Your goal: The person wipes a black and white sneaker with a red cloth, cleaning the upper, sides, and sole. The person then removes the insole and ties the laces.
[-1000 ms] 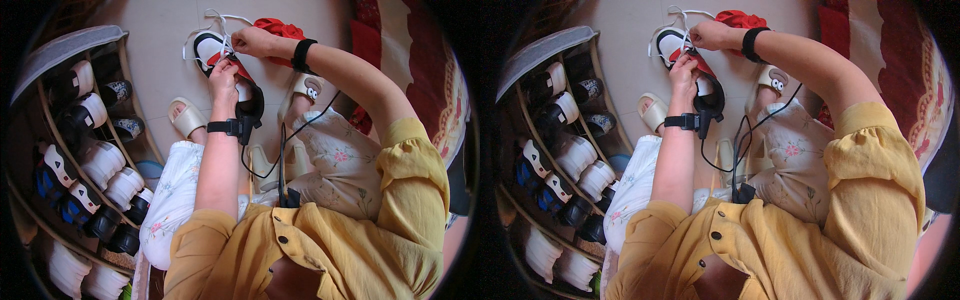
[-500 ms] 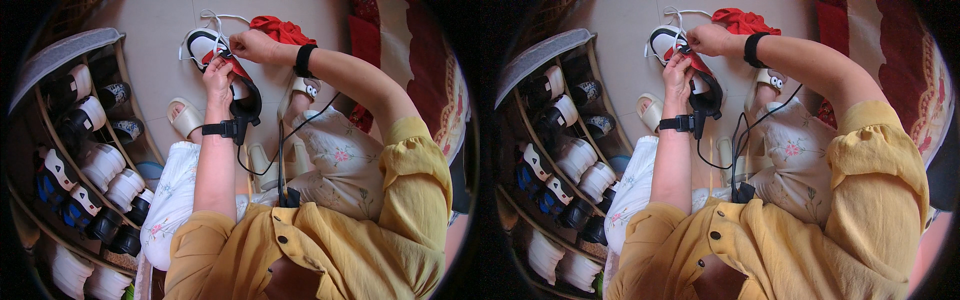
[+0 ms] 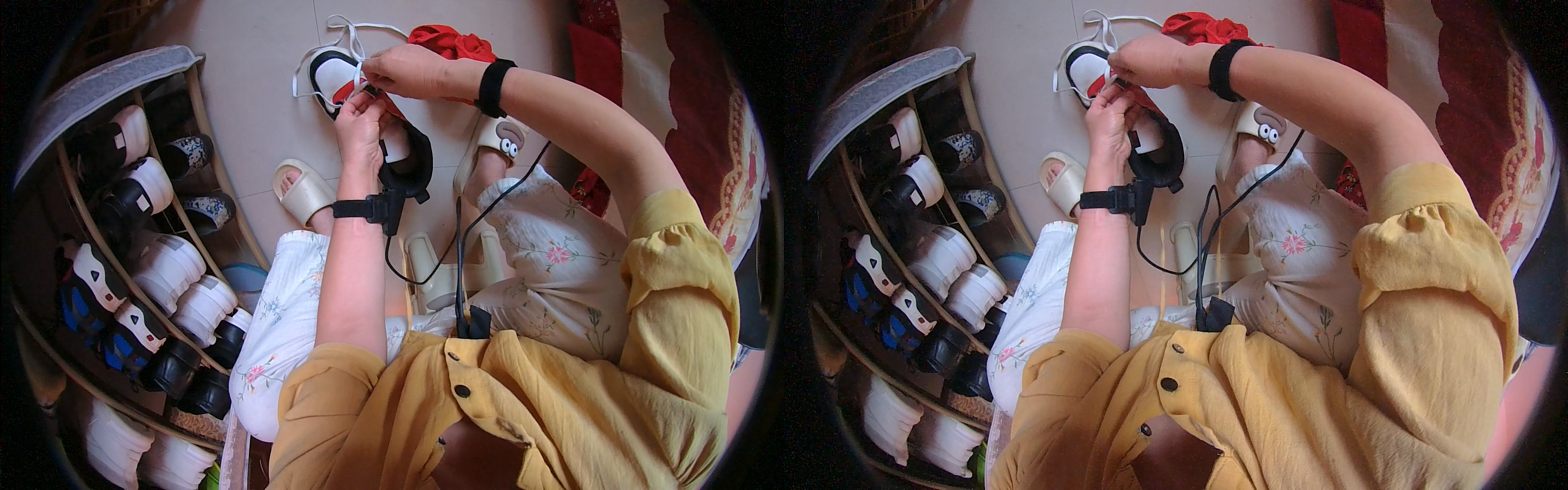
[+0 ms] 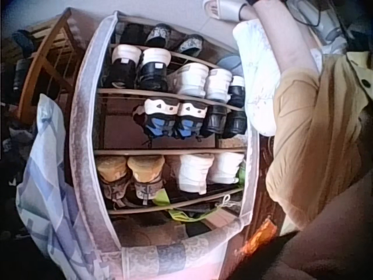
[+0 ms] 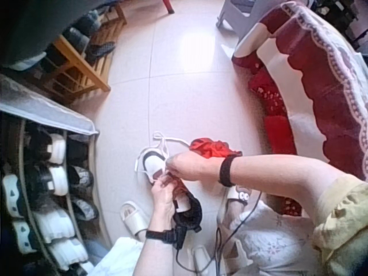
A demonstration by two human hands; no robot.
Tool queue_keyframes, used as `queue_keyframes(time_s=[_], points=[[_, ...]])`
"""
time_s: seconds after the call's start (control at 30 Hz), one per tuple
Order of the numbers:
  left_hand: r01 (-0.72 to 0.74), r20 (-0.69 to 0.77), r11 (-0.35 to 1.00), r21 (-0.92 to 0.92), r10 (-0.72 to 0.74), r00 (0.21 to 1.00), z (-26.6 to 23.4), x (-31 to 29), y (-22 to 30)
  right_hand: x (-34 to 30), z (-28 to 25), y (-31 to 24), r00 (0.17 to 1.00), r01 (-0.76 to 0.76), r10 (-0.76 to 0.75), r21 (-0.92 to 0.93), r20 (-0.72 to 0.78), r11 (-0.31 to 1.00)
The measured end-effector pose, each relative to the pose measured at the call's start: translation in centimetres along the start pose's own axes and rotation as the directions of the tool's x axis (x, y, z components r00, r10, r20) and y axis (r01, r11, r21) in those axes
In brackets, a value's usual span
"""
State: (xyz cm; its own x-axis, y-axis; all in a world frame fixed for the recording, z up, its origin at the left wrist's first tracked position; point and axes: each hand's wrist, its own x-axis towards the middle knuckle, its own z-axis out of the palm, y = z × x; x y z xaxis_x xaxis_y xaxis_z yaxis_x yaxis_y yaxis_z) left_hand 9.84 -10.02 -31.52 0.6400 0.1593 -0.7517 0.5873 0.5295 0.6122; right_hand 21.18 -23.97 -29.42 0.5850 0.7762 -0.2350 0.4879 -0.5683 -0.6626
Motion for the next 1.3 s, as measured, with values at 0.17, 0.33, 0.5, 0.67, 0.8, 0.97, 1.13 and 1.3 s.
queue_keyframes(time_s=[0.17, 0.33, 0.5, 0.67, 0.8, 0.97, 1.13, 1.3], points=[[-0.006, -0.023, 0.998, 0.070, 0.008, 1.000, -0.3, 0.5, -0.6, 0.1, 1.1, 1.3, 0.992, -0.128, 0.126, 0.201, 0.022, 0.971], [-0.017, -0.058, 0.997, 0.078, 0.021, 0.998, -0.2, 0.4, -0.7, -0.3, 1.8, 0.8, 0.973, -0.227, 0.232, 0.210, 0.000, 0.951], [-0.019, -0.012, 0.997, 0.075, 0.020, 1.000, -0.1, 0.3, -0.6, -0.7, 1.5, 0.1, 0.990, -0.138, 0.142, 0.151, -0.014, 0.979], [-0.030, -0.057, 0.993, 0.117, 0.037, 0.998, -0.4, 0.8, -1.2, -0.4, 1.9, 0.4, 0.981, -0.189, 0.193, 0.173, -0.006, 0.967], [-0.029, -0.017, 0.991, 0.133, 0.032, 0.999, -0.8, 1.2, -1.6, -0.5, 2.0, 0.9, 0.961, -0.276, 0.271, 0.282, 0.058, 0.919], [-0.014, 0.000, 0.996, 0.086, 0.014, 1.000, -0.8, 0.9, -1.4, -1.8, 1.6, 1.0, 0.945, -0.324, 0.320, 0.316, 0.067, 0.892], [0.019, 0.023, 0.999, 0.049, -0.020, 1.000, -0.6, 0.3, -0.7, -2.0, 2.1, 1.1, 0.947, -0.294, 0.322, 0.366, -0.017, 0.883], [0.034, 0.005, 0.998, 0.046, -0.034, 0.999, -0.5, 0.1, -0.4, -1.9, 2.1, 1.2, 0.974, -0.201, 0.221, 0.283, -0.040, 0.938]])
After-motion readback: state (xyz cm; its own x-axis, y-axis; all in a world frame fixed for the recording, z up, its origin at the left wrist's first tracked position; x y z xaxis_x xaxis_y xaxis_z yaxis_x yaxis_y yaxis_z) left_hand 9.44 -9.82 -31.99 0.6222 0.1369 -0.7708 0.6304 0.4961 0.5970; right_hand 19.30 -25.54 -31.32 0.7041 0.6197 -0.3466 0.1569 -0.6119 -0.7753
